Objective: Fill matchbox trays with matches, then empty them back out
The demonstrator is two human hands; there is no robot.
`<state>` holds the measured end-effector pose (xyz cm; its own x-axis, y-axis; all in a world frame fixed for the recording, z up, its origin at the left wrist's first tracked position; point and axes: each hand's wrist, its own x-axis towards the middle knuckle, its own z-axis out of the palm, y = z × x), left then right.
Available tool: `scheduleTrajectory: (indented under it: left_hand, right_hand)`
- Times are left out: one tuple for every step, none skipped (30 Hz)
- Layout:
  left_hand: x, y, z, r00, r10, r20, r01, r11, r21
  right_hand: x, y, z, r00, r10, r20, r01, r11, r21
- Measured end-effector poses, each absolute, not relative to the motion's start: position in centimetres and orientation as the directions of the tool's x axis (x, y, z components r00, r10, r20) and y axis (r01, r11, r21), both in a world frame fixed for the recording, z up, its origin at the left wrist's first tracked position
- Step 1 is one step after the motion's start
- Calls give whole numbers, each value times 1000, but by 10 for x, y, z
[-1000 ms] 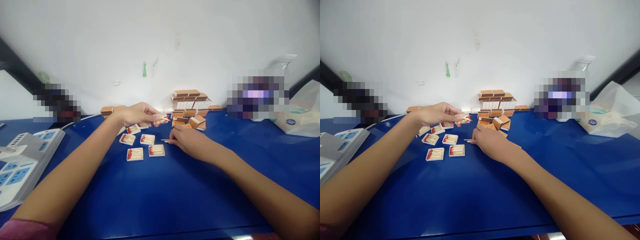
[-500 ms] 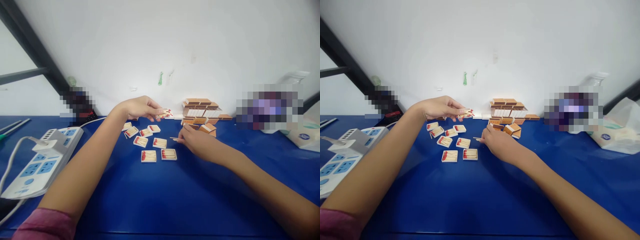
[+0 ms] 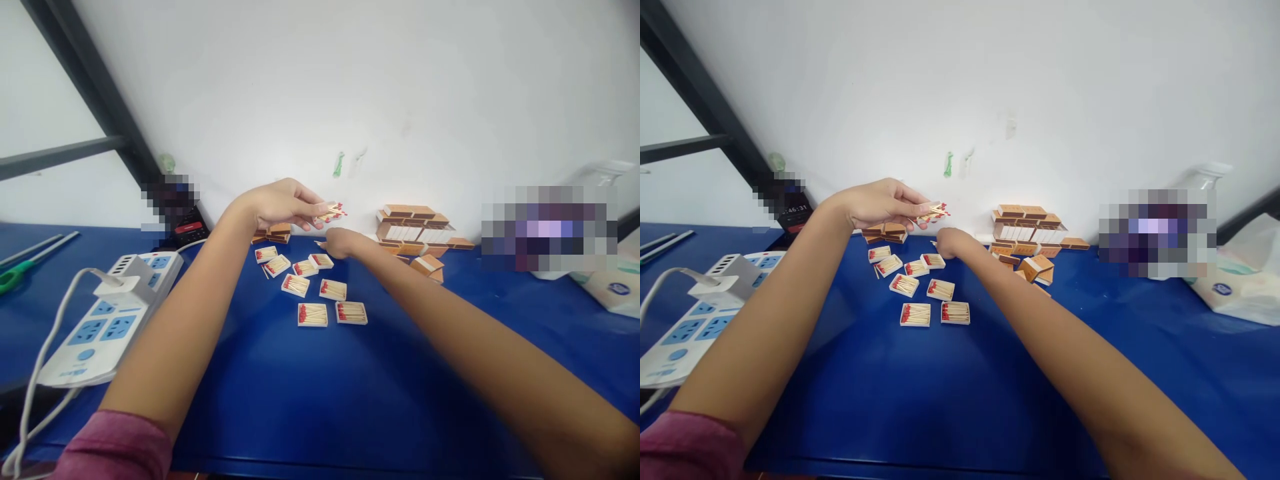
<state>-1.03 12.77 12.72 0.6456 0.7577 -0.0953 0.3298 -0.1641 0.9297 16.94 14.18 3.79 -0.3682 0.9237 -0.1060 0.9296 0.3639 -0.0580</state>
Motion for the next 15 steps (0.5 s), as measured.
scheduleTrajectory:
  left_hand:
    - [-10, 127, 128, 648, 756, -93, 332, -170, 928]
    - [-10, 127, 128, 652, 753, -94, 337, -176, 925]
    - [-10, 127, 128, 656, 749, -94, 340, -182, 922]
    - [-10, 127, 128, 662, 743, -94, 341, -187, 922]
    - [-11, 127, 128, 669, 737, -94, 339, -189, 922]
    - [-11, 128, 128, 675, 732, -92, 334, -191, 923]
    - [-12, 128, 127, 681, 727, -90, 329, -194, 924]
    - [-13, 129, 127, 687, 721, -88, 325, -196, 925]
    - [-13, 130, 127, 693, 716, -87, 322, -199, 926]
    - [-14, 130, 127, 697, 712, -84, 319, -203, 926]
    - [-15, 130, 127, 700, 710, -81, 318, -208, 925]
    - [-15, 130, 127, 700, 710, -79, 320, -212, 923]
    - [-16, 130, 127, 701, 709, -77, 321, -218, 922]
    - [-16, 130, 127, 703, 707, -74, 323, -225, 919]
    - [-16, 129, 128, 707, 704, -72, 325, -233, 916]
  right_hand:
    - [165, 144, 33, -329, 936, -122, 944, 327, -41]
    - [163, 146, 30, -285, 949, -136, 958, 284, -24]
    - [162, 147, 28, -244, 959, -143, 970, 244, -11]
    - [162, 147, 27, -219, 966, -140, 975, 221, -5]
    - [163, 147, 29, -206, 969, -135, 978, 208, -1]
    - [166, 148, 31, -207, 970, -130, 978, 209, 0]
    - [169, 149, 35, -223, 967, -124, 974, 224, -2]
    - [173, 150, 39, -256, 960, -115, 966, 257, -8]
    - [178, 151, 43, -302, 948, -99, 953, 301, -18]
    - [182, 152, 47, -355, 932, -77, 935, 354, -30]
    - [186, 153, 49, -410, 911, -51, 912, 408, -43]
    - [190, 154, 50, -459, 888, -28, 888, 457, -55]
    - [193, 155, 50, -504, 864, -12, 862, 502, -63]
    - [195, 155, 49, -544, 839, -3, 837, 543, -66]
    - [197, 156, 48, -581, 814, -1, 812, 580, -66]
